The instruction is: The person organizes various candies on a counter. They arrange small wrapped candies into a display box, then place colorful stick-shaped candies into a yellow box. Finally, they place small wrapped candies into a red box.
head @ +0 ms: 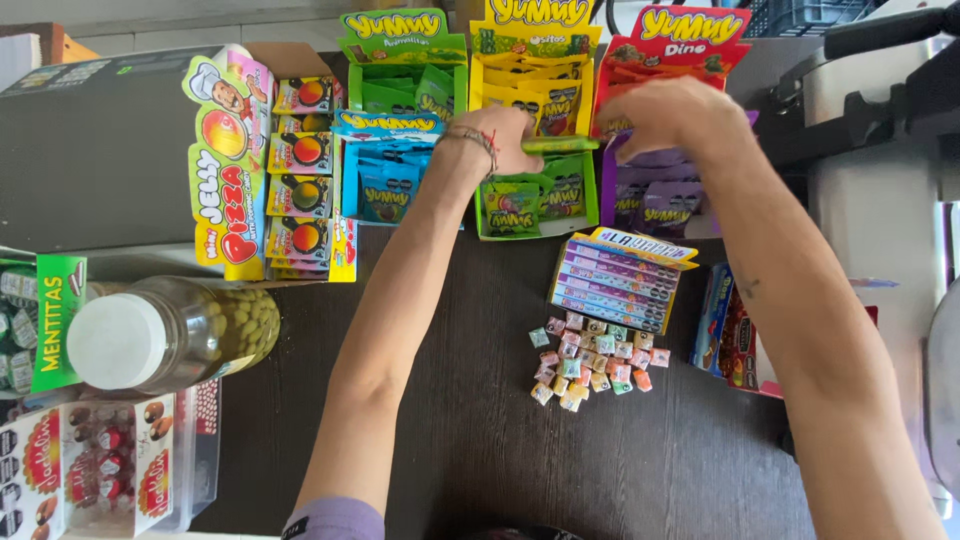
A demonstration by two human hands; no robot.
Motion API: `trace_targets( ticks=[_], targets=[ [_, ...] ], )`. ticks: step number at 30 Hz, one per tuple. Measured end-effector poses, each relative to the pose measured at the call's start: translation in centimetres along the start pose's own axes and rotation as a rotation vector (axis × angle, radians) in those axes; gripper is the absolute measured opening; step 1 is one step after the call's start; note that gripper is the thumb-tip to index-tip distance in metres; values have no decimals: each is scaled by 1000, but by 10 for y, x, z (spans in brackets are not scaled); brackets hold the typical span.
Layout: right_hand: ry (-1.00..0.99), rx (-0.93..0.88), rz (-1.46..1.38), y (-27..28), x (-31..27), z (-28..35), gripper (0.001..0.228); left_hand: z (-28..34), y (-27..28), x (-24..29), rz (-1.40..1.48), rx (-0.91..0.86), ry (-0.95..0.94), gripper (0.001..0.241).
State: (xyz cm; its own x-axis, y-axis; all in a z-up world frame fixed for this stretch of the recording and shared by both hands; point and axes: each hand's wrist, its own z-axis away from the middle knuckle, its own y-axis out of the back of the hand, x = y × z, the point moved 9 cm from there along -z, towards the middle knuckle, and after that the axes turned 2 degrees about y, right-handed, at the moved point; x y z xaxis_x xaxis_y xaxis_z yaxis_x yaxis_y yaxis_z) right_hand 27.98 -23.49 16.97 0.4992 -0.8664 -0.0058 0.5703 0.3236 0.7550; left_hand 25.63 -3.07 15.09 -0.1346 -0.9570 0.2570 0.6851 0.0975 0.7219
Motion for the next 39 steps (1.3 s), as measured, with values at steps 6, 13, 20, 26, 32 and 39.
trace_targets(
  ticks=[6,13,20,26,32,39],
  targets=[
    [81,521,-138,9,32,60,97,87,-31,-14,97,943,-238,84],
    [-491,668,-669,-45,77,186,102,119,-142,-51,123,1023,-134,69],
    [-818,247,-908,-169,103,136,87,75,-173,-75,43,1068,-83,32],
    [-711,446,-1063,-200,118,91,64,76,-181,-79,49,1090,-108,29],
    [-570,701,-1196,-228,174,23,77,78,-173,-76,52,1120,-131,27],
    [-437,616,-1323,-176,124,33,74,70,-188,-85,38,1125,-100,26]
  ],
)
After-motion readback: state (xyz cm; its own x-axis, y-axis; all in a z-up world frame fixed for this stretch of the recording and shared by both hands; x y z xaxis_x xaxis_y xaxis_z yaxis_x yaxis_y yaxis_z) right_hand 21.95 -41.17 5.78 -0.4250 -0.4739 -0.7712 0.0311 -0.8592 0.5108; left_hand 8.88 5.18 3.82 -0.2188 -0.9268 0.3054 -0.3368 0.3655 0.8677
